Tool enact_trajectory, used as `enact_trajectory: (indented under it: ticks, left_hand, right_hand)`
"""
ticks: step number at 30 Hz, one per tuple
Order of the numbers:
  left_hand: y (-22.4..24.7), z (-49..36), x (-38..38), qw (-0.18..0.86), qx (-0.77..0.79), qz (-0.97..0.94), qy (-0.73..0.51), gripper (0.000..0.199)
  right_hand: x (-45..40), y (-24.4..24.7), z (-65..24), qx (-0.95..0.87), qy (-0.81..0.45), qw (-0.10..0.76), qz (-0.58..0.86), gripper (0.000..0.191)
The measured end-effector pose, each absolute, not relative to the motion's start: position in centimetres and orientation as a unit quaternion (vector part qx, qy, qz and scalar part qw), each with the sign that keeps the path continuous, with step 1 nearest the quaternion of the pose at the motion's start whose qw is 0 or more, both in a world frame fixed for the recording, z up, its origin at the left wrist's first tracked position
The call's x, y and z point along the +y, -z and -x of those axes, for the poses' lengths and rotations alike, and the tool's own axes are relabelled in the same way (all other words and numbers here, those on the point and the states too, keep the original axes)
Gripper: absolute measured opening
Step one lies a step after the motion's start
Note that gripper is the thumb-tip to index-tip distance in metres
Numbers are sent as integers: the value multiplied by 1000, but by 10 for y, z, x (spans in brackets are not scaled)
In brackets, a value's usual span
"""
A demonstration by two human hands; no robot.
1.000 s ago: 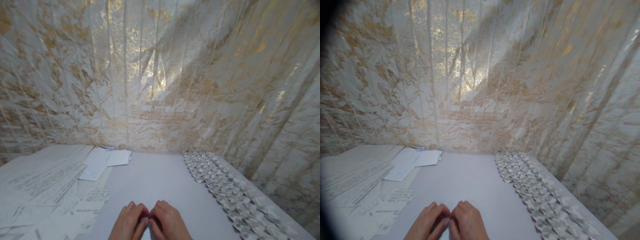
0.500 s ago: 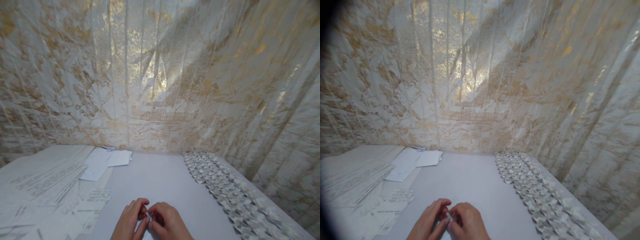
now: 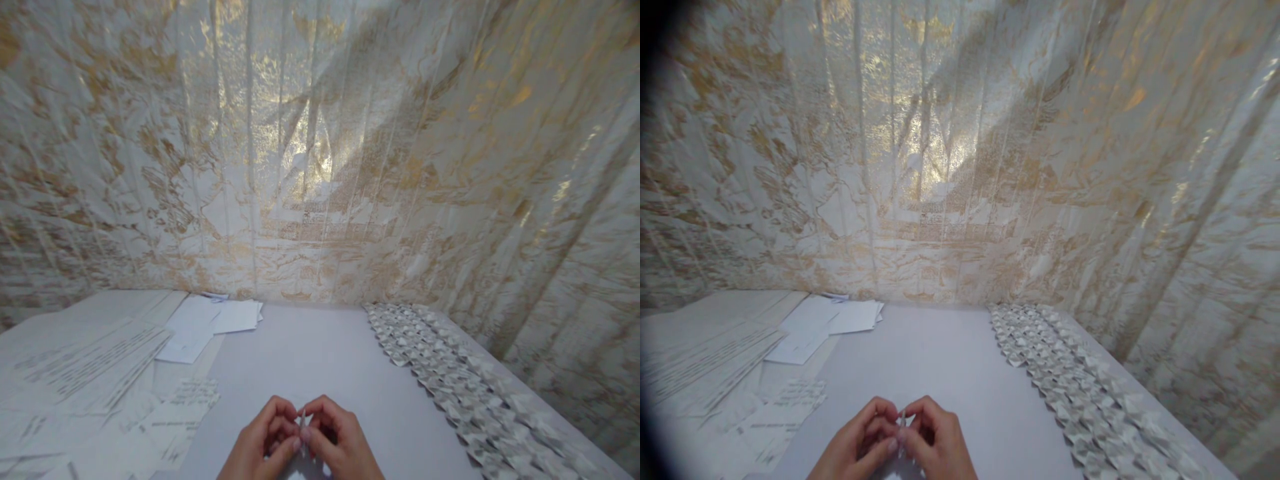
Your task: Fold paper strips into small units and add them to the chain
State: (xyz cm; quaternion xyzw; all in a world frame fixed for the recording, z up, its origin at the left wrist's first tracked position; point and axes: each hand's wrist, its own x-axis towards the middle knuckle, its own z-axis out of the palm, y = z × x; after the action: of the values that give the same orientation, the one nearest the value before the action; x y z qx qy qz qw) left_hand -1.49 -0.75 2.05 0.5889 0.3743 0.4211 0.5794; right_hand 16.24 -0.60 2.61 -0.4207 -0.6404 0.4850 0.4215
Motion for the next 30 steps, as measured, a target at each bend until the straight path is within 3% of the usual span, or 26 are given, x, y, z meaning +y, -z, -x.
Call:
enact_trajectory:
  ticks: [10,20,30]
  left_hand:
    - [-20,12,-9,627,365,-538,-428,46]
    - [-25,13,-6,612,371,-538,-445,38]
    - [-24,21,0,637,348,-515,-457,37]
  right_hand:
    - [-6,-23,-163,-649,-480,428,406,55]
    - [-6,-22,-167,-686,-433,417,411,46]
    - [-6,-33,-168,-720,-365,456,374,22]
